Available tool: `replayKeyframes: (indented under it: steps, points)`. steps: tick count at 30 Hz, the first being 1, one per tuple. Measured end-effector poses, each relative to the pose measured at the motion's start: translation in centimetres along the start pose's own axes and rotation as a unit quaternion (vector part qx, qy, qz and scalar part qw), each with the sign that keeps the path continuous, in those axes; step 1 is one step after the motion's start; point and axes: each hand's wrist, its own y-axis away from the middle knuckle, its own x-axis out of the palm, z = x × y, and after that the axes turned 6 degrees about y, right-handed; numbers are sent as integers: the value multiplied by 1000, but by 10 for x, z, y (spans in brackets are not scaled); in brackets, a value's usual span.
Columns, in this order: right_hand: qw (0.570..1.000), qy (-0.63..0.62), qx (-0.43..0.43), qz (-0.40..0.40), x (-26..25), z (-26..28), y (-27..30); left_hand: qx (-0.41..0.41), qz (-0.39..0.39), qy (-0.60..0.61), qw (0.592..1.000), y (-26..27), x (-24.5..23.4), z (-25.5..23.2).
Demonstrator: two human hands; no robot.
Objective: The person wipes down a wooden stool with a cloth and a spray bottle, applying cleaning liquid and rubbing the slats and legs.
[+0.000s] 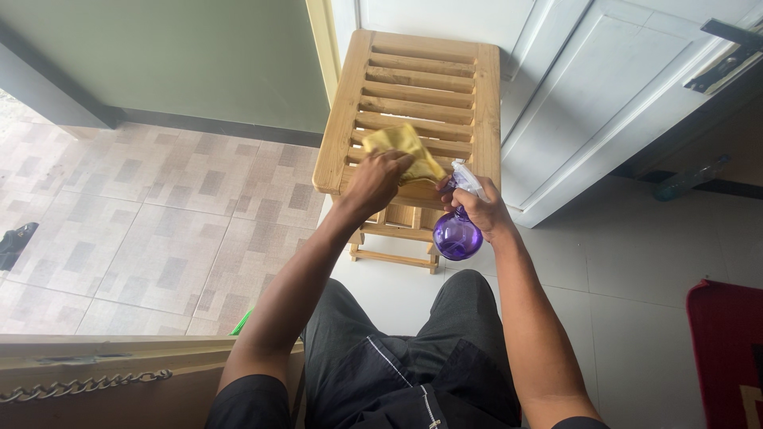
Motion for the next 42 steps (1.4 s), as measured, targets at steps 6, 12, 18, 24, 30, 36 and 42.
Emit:
replayKeyframes:
  steps: [6, 12, 18, 24, 30, 36, 42]
  points:
    - [1000, -3, 8, -12, 4, 9, 3, 40, -43, 91, 994, -11, 12, 4]
    - [1000, 25, 10, 1, 6, 16, 4, 143, -77, 50, 985, -42, 20, 40]
    - [999, 37, 3, 10, 5, 19, 5, 88, -7, -7, 996, -62, 7, 72]
    - [999, 43, 6, 7, 5, 22, 5, 91, -102, 7, 991, -39, -21, 110]
    - [999, 41, -4, 6, 6, 21, 6, 44, -113, -36, 992, -27, -9, 99]
    - [999, 50, 5, 0, 5, 24, 6, 24, -116, -53, 992, -4, 0, 87]
    - [999, 44, 5, -3, 7, 24, 6, 41, -121, -67, 989, 15, 8, 51]
